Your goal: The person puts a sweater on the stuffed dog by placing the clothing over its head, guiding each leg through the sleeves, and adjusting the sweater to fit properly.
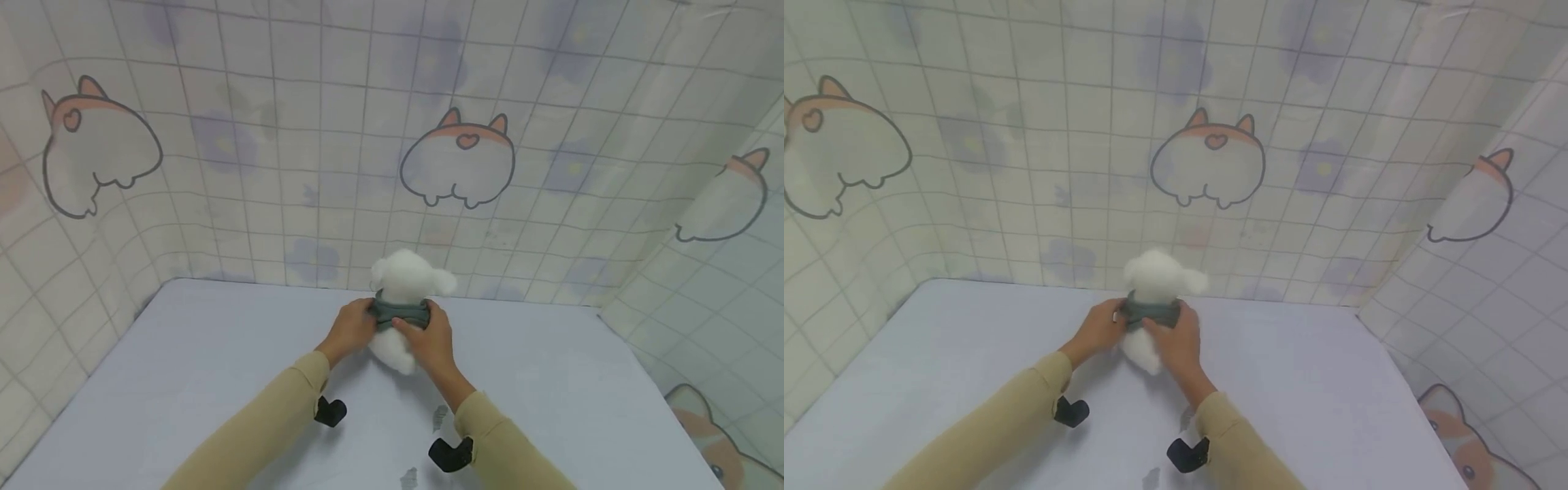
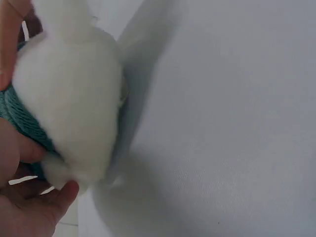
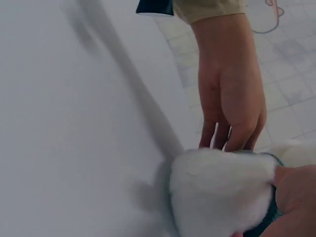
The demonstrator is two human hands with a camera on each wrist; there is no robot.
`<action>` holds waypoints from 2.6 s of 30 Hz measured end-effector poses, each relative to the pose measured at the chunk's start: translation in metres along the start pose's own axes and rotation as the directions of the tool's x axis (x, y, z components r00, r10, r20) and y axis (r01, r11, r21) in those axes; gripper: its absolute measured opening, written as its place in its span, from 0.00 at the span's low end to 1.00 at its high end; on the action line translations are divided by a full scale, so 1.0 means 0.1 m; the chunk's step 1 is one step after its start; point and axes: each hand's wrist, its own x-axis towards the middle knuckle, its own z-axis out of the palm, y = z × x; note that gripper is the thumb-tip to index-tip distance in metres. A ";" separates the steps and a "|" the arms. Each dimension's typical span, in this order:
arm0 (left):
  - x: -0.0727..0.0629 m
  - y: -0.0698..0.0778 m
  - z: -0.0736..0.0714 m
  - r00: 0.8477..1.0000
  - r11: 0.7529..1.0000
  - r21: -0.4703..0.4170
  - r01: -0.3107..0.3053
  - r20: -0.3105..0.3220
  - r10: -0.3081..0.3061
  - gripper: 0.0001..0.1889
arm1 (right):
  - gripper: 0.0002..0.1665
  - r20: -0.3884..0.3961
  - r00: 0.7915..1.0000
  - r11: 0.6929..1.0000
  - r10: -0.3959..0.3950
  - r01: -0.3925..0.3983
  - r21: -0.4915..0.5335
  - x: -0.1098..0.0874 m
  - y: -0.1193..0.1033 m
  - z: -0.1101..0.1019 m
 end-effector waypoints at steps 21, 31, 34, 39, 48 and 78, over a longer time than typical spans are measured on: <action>-0.31 0.15 -0.03 0.976 0.971 0.210 -0.118 -0.156 0.152 0.09 | 0.17 -0.005 0.967 0.964 -0.256 0.255 -0.071 -0.12 0.15 -0.20; -0.34 0.15 -0.03 0.966 0.968 0.133 -0.211 -0.124 0.228 0.07 | 0.06 0.067 0.885 0.863 -0.461 0.465 -0.198 -0.06 0.16 -0.21; -0.34 0.12 -0.05 0.954 0.961 0.097 -0.260 -0.126 0.272 0.08 | 0.06 0.101 0.867 0.843 -0.487 0.497 -0.204 -0.05 0.16 -0.25; -0.32 0.07 -0.08 0.946 0.945 0.043 -0.323 -0.001 0.324 0.08 | 0.07 0.179 0.845 0.814 -0.504 0.534 -0.229 -0.04 0.17 -0.30; -0.33 0.01 -0.10 0.945 0.905 0.288 -0.315 0.185 0.270 0.06 | 0.09 0.307 0.767 0.655 -0.564 0.642 -0.399 -0.07 0.30 -0.37; -0.31 0.05 -0.08 0.885 0.759 0.458 -0.463 0.288 0.366 0.24 | 0.06 0.478 0.733 0.551 -0.484 0.680 -0.484 -0.09 0.33 -0.37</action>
